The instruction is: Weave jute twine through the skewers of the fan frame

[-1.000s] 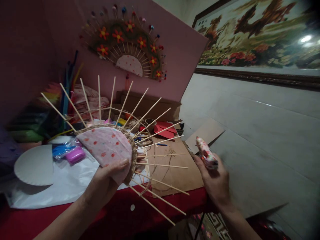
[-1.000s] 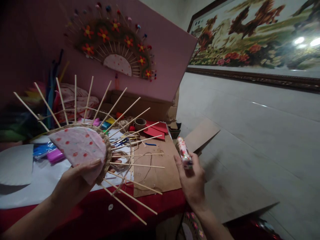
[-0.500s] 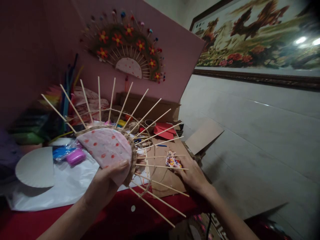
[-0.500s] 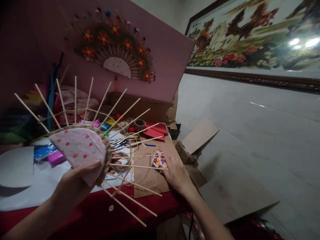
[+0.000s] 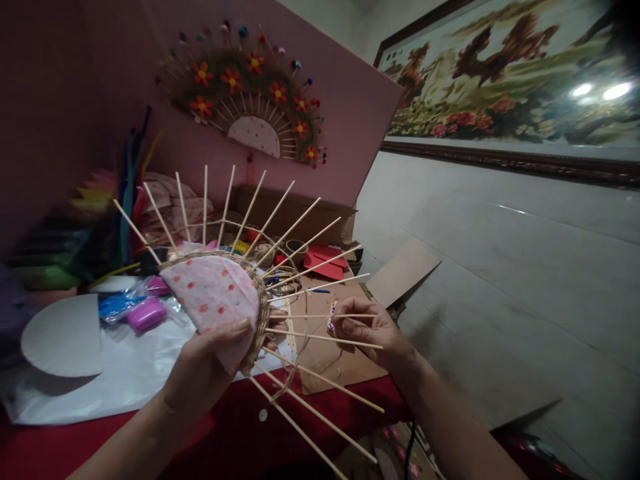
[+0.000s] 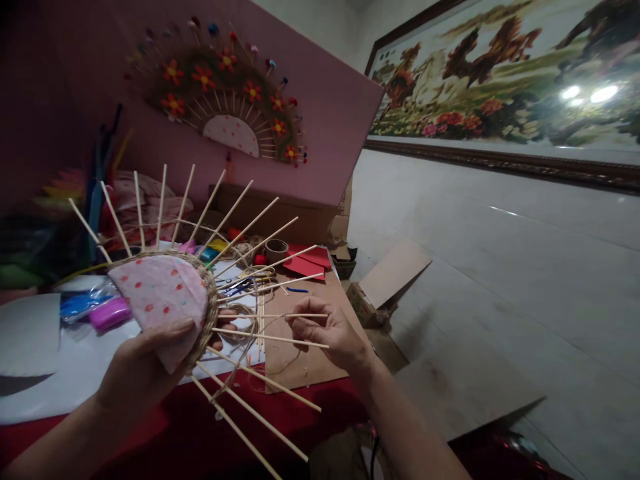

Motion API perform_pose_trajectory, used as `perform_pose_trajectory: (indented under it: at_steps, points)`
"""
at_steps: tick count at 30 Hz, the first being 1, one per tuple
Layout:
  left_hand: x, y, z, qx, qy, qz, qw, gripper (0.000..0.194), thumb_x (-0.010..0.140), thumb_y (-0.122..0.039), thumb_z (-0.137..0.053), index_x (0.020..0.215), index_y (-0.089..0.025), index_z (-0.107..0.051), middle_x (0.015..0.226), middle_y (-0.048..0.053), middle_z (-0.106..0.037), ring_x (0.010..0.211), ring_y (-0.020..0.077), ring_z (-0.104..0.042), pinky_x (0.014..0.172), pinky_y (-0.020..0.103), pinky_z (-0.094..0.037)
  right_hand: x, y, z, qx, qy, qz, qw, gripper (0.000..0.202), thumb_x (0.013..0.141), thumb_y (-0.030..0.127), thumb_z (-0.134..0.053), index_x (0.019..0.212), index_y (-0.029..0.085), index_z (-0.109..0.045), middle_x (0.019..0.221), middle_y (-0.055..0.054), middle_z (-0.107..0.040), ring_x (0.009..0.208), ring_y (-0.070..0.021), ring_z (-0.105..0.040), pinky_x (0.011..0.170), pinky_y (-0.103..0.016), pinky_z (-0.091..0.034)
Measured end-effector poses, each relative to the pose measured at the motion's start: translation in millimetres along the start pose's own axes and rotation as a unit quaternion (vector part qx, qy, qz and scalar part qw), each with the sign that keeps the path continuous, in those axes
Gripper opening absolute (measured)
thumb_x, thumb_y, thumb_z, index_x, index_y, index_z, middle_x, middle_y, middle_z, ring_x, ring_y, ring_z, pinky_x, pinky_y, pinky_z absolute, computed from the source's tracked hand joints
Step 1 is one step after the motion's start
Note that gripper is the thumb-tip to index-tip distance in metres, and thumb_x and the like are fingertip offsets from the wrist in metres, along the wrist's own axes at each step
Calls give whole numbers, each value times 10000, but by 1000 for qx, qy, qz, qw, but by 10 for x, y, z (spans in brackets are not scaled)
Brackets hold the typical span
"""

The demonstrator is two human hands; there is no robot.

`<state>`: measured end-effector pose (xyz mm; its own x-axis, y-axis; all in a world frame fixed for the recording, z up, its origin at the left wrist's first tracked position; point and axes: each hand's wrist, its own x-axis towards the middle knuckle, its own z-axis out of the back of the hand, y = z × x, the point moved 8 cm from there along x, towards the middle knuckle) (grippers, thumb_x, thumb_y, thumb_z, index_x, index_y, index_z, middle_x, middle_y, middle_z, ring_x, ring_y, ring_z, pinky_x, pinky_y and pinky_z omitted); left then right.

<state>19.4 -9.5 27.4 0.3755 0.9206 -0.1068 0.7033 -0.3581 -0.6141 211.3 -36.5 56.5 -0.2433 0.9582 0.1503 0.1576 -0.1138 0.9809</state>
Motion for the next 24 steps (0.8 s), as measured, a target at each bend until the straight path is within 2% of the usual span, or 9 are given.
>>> perform_pose_trajectory:
  at_steps: [4, 10, 13, 16, 24]
  points:
    - [4, 29, 12, -1, 12, 11, 1000, 435, 626, -78, -626, 1060, -73, -656, 827, 100, -740, 758, 217, -686, 718, 244, -555, 78, -63, 21, 48, -31, -20, 998, 147, 686, 243, -743, 735, 177, -621, 660, 27, -521, 503, -52, -433, 473, -199, -330]
    - [1, 65, 19, 10, 23, 28, 999, 320, 647, -102, -629, 958, -71, -696, 808, 100, -740, 745, 213, -685, 730, 255, -551, 181, -96, -21, 73, -62, -20, 995, 157, 721, 287, -707, 718, 170, -602, 601, 44, -476, 435, -32, -338, 412, -176, -247]
    - [-1, 65, -4, 2, 34, 26, 999, 299, 647, -102, -628, 936, -96, -706, 778, 74, -741, 711, 190, -685, 716, 235, -551, 195, -121, -51, 100, -77, -24, 992, 163, 685, 263, -731, 705, 166, -602, 570, 58, -438, 433, -22, -298, 411, -161, -218]
    - [11, 78, -2, 0, 29, 29, 999, 288, 632, -101, -633, 909, -105, -712, 759, 64, -739, 695, 187, -686, 697, 233, -556, 198, -131, -79, 120, -90, -18, 989, 170, 643, 236, -754, 686, 163, -606, 552, 63, -420, 436, -22, -282, 413, -159, -197]
    - [39, 108, 24, 6, 22, 37, 999, 319, 611, -101, -642, 923, -108, -708, 760, 77, -738, 697, 203, -689, 676, 247, -562, 234, -155, -131, 141, -97, 14, 985, 124, 630, 202, -753, 678, 173, -643, 536, 65, -431, 431, -25, -292, 413, -168, -197]
